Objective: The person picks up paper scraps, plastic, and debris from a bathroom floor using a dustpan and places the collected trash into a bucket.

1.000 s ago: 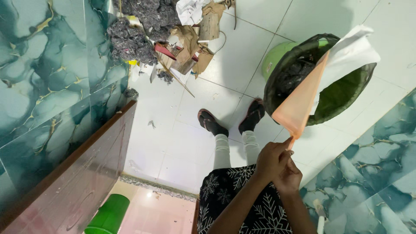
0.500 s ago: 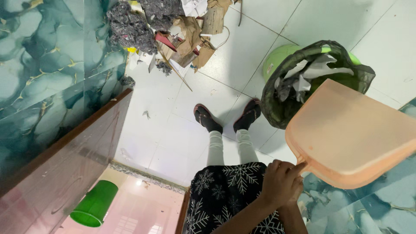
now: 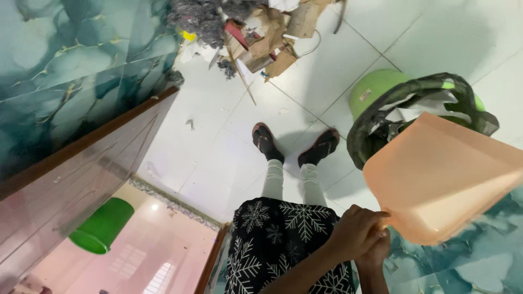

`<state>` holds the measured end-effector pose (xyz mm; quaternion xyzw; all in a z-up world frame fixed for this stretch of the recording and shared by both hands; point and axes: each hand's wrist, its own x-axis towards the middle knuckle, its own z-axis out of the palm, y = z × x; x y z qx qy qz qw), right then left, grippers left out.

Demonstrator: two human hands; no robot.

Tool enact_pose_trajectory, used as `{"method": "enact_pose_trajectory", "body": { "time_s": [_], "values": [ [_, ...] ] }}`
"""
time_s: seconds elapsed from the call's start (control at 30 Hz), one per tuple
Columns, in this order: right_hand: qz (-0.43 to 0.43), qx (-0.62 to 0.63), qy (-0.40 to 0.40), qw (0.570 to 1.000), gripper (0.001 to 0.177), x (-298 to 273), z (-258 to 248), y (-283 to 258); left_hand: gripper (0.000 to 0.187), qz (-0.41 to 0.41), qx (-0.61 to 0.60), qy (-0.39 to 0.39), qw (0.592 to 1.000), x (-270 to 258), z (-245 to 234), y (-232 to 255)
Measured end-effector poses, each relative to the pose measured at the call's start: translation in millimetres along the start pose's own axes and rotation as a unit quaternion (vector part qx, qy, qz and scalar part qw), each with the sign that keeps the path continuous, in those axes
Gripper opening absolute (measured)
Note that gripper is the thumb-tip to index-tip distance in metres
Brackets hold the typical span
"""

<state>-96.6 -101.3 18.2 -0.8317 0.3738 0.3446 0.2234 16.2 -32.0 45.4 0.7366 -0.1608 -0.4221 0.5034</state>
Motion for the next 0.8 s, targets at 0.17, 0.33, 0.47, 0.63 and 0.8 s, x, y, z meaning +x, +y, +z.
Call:
{"method": "enact_pose_trajectory", "body": {
  "time_s": [0.17, 0.33, 0.47, 0.63, 0.8],
  "values": [
    [0.036, 0.358, -0.085, 0.929, 0.04, 15, 7, -82, 0.04, -0.229, -0.336, 0.106, 0.908, -32, -39, -86],
    [-0.321, 0.199, -0.015, 0.926, 0.03, 87, 137, -141, 0.033, -0.199, -0.563, 0.226, 0.77, -40, -112, -213],
    [-0.116, 0.239, -0.197, 0.944, 0.028, 145, 213, -222, 0.029, -0.236, -0.585, 0.264, 0.73, -20, -187, -301],
    [-0.158, 0.182, -0.205, 0.949, 0.028, 191, 270, -326, 0.024, -0.256, -0.587, 0.283, 0.714, -5, -256, -414],
    [-0.201, 0.217, -0.211, 0.932, 0.028, 197, 359, -496, 0.024, -0.266, -0.486, 0.3, 0.777, -37, -406, -515]
  ]
}}
